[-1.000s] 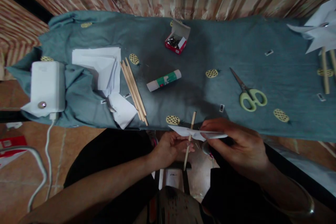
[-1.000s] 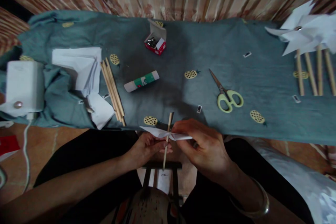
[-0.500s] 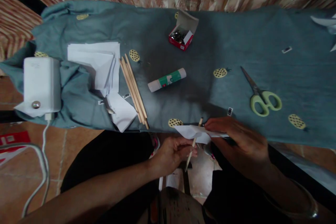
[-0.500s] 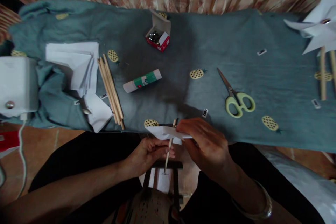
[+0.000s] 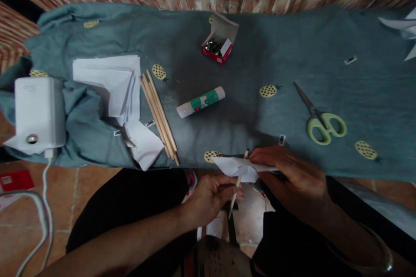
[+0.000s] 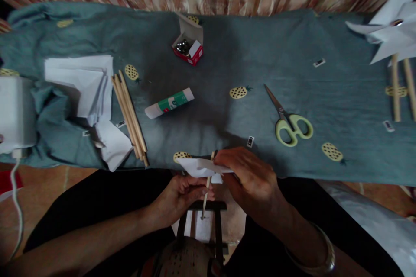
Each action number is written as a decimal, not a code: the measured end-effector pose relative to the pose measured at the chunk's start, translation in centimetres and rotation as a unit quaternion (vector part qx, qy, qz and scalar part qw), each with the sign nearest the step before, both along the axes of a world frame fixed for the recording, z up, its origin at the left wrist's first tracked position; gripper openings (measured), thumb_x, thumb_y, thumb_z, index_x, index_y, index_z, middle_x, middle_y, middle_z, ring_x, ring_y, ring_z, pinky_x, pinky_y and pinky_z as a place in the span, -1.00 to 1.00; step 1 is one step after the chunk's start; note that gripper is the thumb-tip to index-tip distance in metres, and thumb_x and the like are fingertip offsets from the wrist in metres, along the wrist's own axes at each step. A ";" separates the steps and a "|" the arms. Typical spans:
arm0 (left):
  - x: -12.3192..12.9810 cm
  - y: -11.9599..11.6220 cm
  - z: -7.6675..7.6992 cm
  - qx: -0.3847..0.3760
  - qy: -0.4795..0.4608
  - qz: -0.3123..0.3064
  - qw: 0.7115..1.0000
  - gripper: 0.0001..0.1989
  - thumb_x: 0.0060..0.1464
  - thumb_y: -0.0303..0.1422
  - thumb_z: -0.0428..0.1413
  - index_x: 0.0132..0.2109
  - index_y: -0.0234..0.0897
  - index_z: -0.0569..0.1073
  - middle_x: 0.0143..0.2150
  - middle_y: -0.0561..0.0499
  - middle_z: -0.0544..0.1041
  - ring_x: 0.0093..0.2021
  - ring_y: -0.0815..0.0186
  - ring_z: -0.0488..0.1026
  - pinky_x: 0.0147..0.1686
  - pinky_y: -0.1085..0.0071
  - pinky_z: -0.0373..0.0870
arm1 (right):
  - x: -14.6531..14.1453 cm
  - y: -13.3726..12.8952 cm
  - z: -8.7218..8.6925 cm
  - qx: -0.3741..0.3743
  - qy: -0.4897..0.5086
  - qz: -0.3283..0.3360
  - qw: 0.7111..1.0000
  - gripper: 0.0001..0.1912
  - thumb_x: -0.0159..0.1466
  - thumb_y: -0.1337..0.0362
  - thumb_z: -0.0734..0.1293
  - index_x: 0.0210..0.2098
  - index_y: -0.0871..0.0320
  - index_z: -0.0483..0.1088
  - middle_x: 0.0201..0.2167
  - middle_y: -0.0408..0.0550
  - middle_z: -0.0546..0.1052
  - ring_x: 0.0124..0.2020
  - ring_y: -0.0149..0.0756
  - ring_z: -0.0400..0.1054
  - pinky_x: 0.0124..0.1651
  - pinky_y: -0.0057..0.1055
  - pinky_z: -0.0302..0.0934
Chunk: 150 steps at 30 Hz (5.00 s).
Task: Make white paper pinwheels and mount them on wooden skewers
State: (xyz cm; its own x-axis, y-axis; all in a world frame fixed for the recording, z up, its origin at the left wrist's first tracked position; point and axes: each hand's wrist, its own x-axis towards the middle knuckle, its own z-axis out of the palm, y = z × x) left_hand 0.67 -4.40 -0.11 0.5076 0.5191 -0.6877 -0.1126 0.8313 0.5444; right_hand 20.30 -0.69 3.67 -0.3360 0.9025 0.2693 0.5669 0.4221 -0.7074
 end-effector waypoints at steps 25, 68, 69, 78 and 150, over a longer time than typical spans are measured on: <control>0.1 0.2 0.3 0.001 0.009 -0.010 1.000 -0.56 -0.10 0.01 0.32 -0.27 -0.31 0.63 -0.30 -0.04 0.58 -0.26 0.30 0.48 -0.07 0.36 0.41 | 0.1 -0.1 -0.2 -0.001 0.007 -0.008 1.000 -0.60 0.20 0.58 0.29 -0.08 0.04 0.47 -0.25 -0.04 0.64 -0.20 -0.19 0.57 -0.09 -0.29 0.50; 0.1 0.3 0.5 0.040 0.023 -0.027 0.999 -0.60 0.00 -0.03 0.27 -0.28 -0.32 0.64 -0.31 -0.05 0.59 -0.27 0.31 0.46 -0.10 0.37 0.38 | 0.1 0.0 0.0 0.031 -0.023 0.008 0.999 -0.68 0.17 0.64 0.29 -0.15 0.22 0.42 -0.28 0.05 0.61 -0.24 -0.26 0.55 -0.12 -0.38 0.46; 0.1 0.3 0.5 0.040 0.021 -0.028 0.999 -0.59 0.00 -0.02 0.27 -0.27 -0.32 0.64 -0.31 -0.05 0.59 -0.26 0.30 0.46 -0.10 0.37 0.38 | 0.1 0.0 0.0 0.030 -0.021 0.009 0.999 -0.69 0.17 0.64 0.30 -0.15 0.23 0.42 -0.29 0.06 0.61 -0.24 -0.26 0.55 -0.12 -0.38 0.46; 0.2 0.3 0.5 0.030 0.020 -0.025 0.999 -0.54 -0.06 0.04 0.28 -0.29 -0.34 0.64 -0.35 -0.05 0.59 -0.28 0.30 0.46 -0.08 0.36 0.39 | 0.1 0.0 0.0 0.022 -0.020 0.006 1.000 -0.67 0.19 0.61 0.29 -0.11 0.16 0.42 -0.28 0.00 0.61 -0.24 -0.26 0.55 -0.14 -0.36 0.48; 0.4 0.5 0.9 0.039 0.034 -0.034 0.998 -0.64 0.04 -0.07 0.24 -0.28 -0.34 0.63 -0.36 -0.04 0.58 -0.21 0.24 0.47 -0.07 0.36 0.37 | 0.3 -0.3 0.3 0.024 -0.036 0.013 0.999 -0.70 0.22 0.61 0.25 -0.13 0.18 0.41 -0.28 0.01 0.63 -0.23 -0.27 0.57 -0.11 -0.39 0.49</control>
State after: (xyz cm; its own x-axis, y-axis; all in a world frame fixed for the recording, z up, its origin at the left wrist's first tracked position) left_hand 1.07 -3.87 0.76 0.4972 0.5378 -0.6809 -0.0170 0.7906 0.6121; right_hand 20.58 -1.03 3.97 -0.3790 0.8799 0.2864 0.6036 0.4697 -0.6442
